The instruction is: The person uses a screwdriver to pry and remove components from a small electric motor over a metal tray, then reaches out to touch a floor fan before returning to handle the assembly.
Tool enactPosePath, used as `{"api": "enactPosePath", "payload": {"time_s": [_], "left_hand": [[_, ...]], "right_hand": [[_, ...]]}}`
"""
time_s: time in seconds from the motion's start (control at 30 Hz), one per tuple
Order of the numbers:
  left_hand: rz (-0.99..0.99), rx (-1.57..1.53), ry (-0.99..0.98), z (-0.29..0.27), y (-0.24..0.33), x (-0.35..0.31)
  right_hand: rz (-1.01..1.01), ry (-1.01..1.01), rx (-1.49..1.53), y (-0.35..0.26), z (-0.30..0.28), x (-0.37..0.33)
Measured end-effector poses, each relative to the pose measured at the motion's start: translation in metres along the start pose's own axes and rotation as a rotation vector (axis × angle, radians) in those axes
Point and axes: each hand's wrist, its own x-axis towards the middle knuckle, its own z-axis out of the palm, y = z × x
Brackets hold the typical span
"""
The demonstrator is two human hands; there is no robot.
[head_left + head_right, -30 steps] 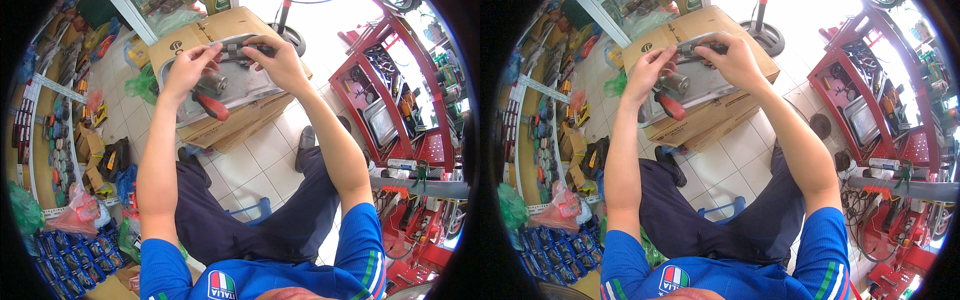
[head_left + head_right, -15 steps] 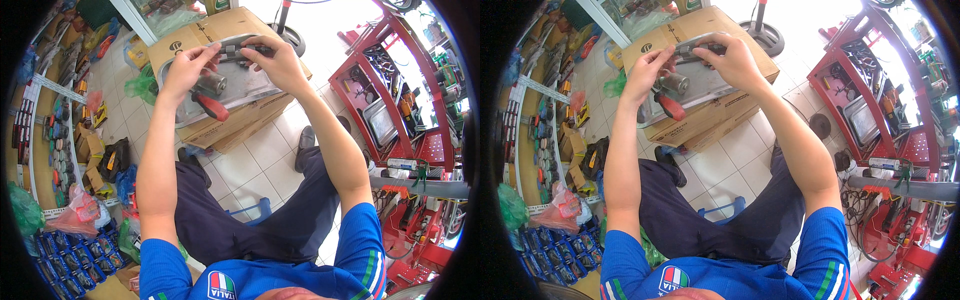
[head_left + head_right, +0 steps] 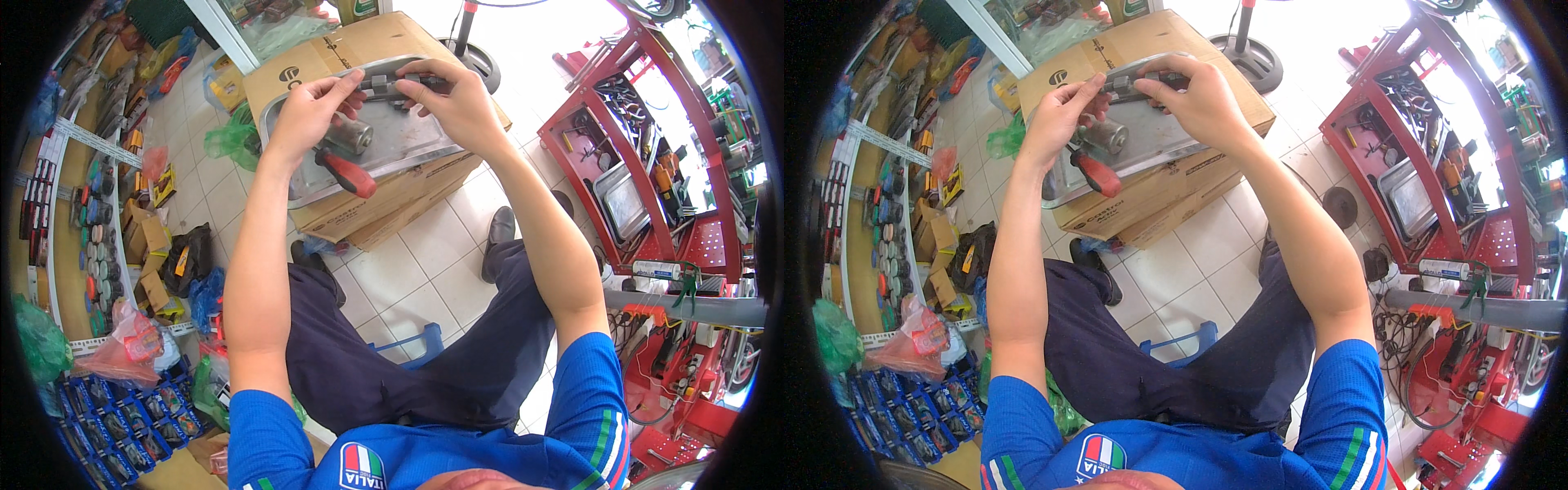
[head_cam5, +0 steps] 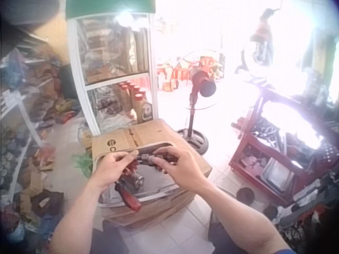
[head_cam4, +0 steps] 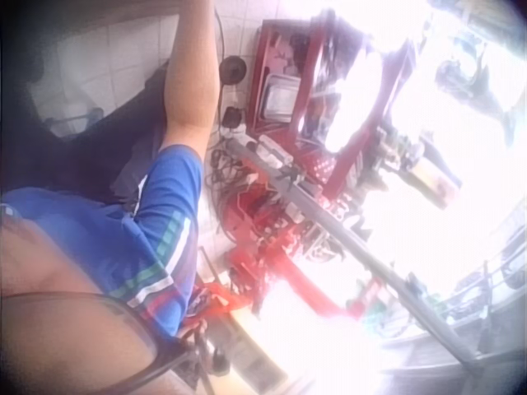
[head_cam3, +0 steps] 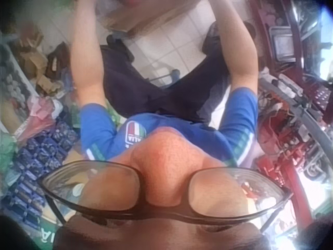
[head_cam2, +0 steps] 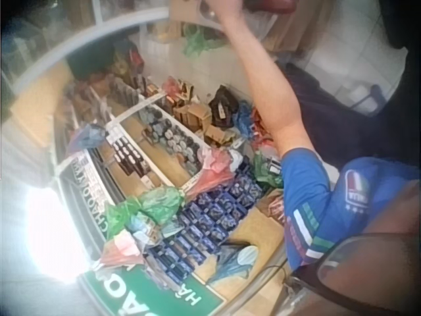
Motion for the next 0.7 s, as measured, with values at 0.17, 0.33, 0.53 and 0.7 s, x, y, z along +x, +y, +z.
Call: {"api": "enactPosePath", "payload": {"time_s": [0.17, 0.33, 0.53, 0.7], "left_hand": [[0.175, -0.03, 0.002, 0.0019, -0.0041, -0.0022], [0.017, -0.055, 0.04, -0.0004, -0.0033, 0.0018], [0.05, -0.025, 0.001, 0.0026, -0.0046, 0.0021], [0.137, -0.055, 0.054, 0.0067, -0.0035, -0.0011]], "right_hand": [[0.033, -0.004, 0.015, 0.0017, -0.0009, 0.0007], [0.035, -0.021, 0.012, 0.0, -0.0007, 0.0005], [0.025, -0.022, 0.039, 0.0006, -0.0009, 0.0001], [0.037, -0.012, 0.023, 0.0012, -0.0015, 0.0009]]}}
